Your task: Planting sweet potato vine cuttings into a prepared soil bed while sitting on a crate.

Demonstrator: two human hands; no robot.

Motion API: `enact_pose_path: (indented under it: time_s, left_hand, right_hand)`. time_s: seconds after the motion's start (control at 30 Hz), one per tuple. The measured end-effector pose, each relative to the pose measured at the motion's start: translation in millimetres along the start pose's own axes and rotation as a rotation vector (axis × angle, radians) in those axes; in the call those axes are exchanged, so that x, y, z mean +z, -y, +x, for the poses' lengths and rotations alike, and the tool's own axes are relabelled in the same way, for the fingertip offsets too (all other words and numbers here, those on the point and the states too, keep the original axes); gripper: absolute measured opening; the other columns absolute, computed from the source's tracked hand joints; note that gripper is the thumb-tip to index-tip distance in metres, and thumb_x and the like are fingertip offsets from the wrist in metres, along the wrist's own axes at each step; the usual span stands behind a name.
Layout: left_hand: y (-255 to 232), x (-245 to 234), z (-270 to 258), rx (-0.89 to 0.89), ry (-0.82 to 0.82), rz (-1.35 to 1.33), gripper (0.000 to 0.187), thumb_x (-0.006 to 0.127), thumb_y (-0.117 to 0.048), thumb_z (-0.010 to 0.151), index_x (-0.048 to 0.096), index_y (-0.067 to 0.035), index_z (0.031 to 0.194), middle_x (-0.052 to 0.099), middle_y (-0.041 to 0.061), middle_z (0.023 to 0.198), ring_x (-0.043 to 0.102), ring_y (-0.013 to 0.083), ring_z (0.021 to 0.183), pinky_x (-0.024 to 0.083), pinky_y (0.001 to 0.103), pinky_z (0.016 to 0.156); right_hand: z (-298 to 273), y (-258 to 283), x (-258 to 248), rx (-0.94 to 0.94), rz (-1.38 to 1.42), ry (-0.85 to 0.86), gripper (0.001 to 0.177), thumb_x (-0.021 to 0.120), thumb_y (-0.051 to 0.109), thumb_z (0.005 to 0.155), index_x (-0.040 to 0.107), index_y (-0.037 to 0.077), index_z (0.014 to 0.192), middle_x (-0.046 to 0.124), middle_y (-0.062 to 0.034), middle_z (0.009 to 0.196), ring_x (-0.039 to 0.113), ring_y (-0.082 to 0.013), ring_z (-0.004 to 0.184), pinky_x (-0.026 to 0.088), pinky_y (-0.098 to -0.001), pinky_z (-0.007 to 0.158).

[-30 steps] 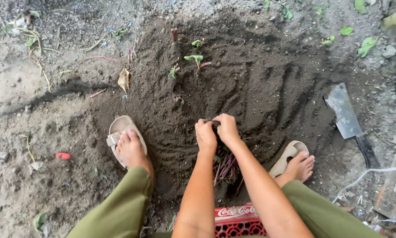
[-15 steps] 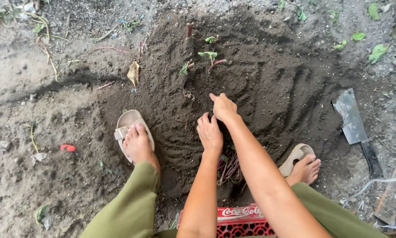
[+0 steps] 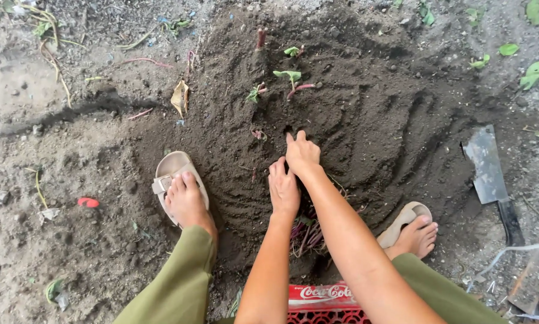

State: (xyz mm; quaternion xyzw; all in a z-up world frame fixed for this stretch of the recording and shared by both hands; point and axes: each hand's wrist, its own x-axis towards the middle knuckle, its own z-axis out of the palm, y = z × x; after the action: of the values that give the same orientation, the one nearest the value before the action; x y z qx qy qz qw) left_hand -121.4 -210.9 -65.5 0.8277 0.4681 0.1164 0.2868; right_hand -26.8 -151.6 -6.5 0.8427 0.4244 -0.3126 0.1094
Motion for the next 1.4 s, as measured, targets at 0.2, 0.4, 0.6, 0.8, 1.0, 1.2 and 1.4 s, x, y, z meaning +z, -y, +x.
enact_pose_path:
  time_s: [0.2,0.4,0.6,0.8,1.0,1.2,1.4]
  left_hand:
    - [-5,-10,2,0.017,-0.032,0.021,0.028,0.063,-0.001,0.075,0.064,-0.006,0.103,0.046,0.009,0.119,0.045,0.0257,0.111,0.046,0.032,0.071]
    - [3,7,0,0.036,-0.059,0.008,0.024,0.064,-0.005,0.075,0.067,-0.007,0.098,0.046,0.009,0.12,0.044,0.0267,0.113,0.047,0.033,0.071]
    - [3,-4,-3,0.046,-0.015,0.01,0.025,0.063,-0.003,0.079,0.066,-0.007,0.104,0.047,0.009,0.121,0.045,0.0248,0.115,0.047,0.031,0.074]
    - [16,33,-1,0.041,-0.084,0.021,0.027,0.066,-0.005,0.074,0.066,-0.006,0.1,0.049,0.01,0.119,0.047,0.0279,0.113,0.05,0.035,0.072]
    - [6,12,7,0.013,-0.186,-0.025,0.018,0.065,-0.017,0.081,0.067,-0.01,0.097,0.059,0.008,0.106,0.058,0.0231,0.098,0.051,0.029,0.075]
    - [-28,-5,31,-0.042,-0.112,0.14,0.032,0.06,-0.037,0.087,0.061,-0.018,0.113,0.065,0.004,0.073,0.066,0.0224,0.073,0.051,0.037,0.07]
    - [-52,-42,44,0.01,0.144,0.108,0.024,0.07,-0.007,0.071,0.072,-0.017,0.093,0.063,0.009,0.093,0.068,0.0356,0.078,0.059,0.045,0.069]
  right_hand:
    - [60,-13,48,0.054,-0.066,-0.018,0.037,0.034,0.023,0.097,0.059,0.015,0.122,0.051,-0.0128,0.105,0.065,-0.0373,0.087,0.051,-0.0493,0.075]
    - [1,-3,5,0.027,0.005,0.006,0.036,0.035,0.018,0.097,0.054,0.014,0.127,0.048,-0.0171,0.113,0.064,-0.0399,0.093,0.05,-0.0534,0.083]
    - [52,-10,46,0.056,-0.09,-0.023,0.035,0.038,0.02,0.095,0.06,0.013,0.121,0.051,-0.0137,0.102,0.065,-0.0365,0.087,0.05,-0.0497,0.074]
    - [68,-33,67,-0.087,-0.056,-0.086,0.036,0.034,0.021,0.094,0.065,0.009,0.108,0.053,-0.0185,0.103,0.065,-0.0413,0.085,0.049,-0.055,0.076]
    - [-48,-45,-60,-0.075,0.362,0.085,0.046,0.042,0.01,0.089,0.051,0.006,0.134,0.05,-0.0291,0.129,0.051,-0.0468,0.117,0.043,-0.0532,0.094]
    - [-19,-160,-8,0.058,0.445,-0.255,0.023,0.054,0.019,0.092,0.056,-0.004,0.099,0.062,-0.019,0.084,0.063,-0.0388,0.084,0.05,-0.0482,0.066]
    - [-85,-171,-8,0.101,0.392,-0.268,0.017,0.057,0.014,0.089,0.069,0.002,0.088,0.065,-0.0081,0.058,0.064,-0.0194,0.046,0.053,-0.0385,0.057]
